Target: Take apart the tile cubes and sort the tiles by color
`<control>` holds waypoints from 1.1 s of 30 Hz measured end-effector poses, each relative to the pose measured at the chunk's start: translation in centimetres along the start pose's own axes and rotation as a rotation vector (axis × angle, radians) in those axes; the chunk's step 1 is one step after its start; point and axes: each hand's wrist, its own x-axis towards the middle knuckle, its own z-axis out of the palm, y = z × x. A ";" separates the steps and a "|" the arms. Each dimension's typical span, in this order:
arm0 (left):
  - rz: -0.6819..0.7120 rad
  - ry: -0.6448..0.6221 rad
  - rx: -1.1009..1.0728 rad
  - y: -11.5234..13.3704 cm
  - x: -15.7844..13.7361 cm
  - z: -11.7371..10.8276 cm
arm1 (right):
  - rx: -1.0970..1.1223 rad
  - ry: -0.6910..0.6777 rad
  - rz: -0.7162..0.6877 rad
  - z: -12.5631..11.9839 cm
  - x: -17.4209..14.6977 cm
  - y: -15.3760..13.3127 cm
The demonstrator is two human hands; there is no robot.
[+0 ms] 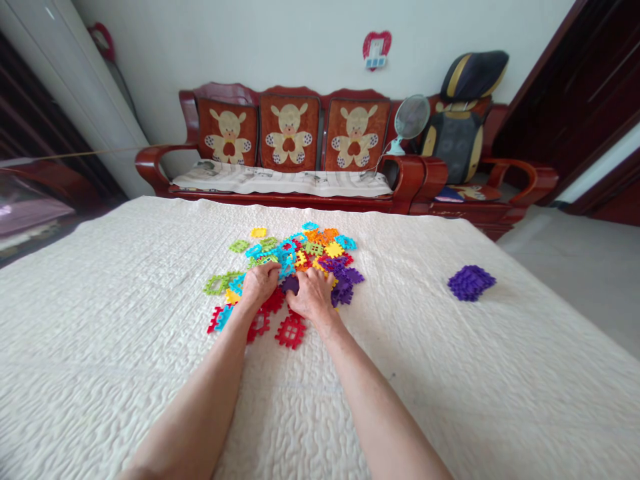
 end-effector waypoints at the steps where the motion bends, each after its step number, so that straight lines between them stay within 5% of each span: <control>1: -0.002 0.000 0.002 0.0 0.0 0.0 | -0.008 -0.006 -0.003 -0.1 0.0 -0.1; 15: -0.021 -0.011 -0.012 0.2 -0.1 -0.2 | -0.082 -0.192 0.056 -0.7 1.5 -0.9; 33: -0.046 -0.005 -0.022 0.0 0.0 -0.3 | -0.065 -0.162 0.081 -0.5 1.7 -1.4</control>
